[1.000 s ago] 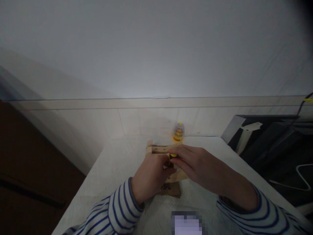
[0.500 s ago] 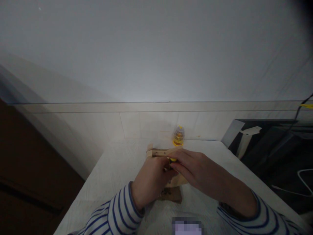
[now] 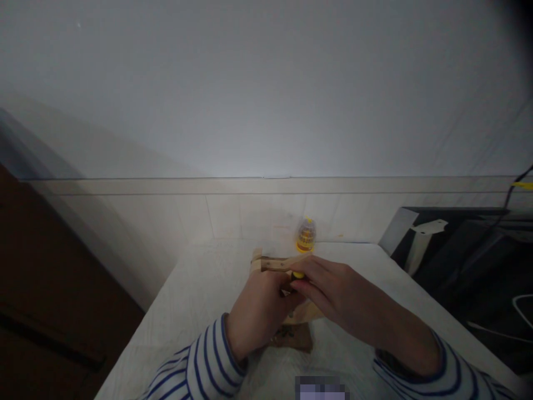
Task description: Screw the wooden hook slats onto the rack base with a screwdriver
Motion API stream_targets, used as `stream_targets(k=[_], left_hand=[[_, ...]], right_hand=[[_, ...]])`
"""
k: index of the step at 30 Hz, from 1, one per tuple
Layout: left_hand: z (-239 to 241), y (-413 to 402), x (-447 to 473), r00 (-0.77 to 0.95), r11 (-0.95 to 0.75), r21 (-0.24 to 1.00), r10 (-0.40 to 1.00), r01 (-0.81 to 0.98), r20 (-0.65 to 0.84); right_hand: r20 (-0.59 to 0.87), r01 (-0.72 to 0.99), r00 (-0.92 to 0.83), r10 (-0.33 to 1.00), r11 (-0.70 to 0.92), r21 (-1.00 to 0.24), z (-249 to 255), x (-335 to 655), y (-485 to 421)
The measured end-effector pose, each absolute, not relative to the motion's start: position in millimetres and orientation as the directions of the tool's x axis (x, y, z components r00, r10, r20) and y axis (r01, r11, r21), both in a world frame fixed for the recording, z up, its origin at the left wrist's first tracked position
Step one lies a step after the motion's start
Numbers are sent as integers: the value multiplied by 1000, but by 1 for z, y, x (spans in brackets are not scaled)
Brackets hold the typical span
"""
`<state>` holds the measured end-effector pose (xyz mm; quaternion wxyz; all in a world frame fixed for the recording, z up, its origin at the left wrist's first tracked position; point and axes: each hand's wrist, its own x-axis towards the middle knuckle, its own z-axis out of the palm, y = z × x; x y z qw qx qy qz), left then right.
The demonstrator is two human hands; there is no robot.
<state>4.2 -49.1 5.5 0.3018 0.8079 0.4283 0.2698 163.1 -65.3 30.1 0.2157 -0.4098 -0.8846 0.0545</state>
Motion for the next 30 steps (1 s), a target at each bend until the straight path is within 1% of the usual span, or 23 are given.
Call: stream_targets(k=[3, 7, 14, 19, 23, 27, 30], left_hand=[[4, -49, 5, 464, -427, 734, 869, 528, 172], [3, -49, 4, 451, -394, 737, 882, 549, 136], [7, -50, 2, 474, -424, 716, 868, 554, 147], [6, -49, 1, 500, -433, 733, 854, 525, 147], [6, -48, -1, 522, -444, 711, 844, 545, 126], [8, -47, -2, 562, -464, 718, 818, 519, 123], [7, -47, -1, 561, -472, 716, 817, 515, 135]], right_hand=[[324, 700, -568, 757, 651, -293, 30, 163, -65], [341, 689, -559, 756, 652, -317, 30, 164, -66], [394, 612, -579, 713, 700, -368, 27, 167, -65], [367, 639, -585, 723, 690, -341, 29, 167, -64], [359, 668, -579, 732, 679, -304, 31, 164, -65], [346, 691, -573, 742, 665, -283, 29, 163, -65], [345, 697, -573, 744, 663, -272, 27, 163, -65]])
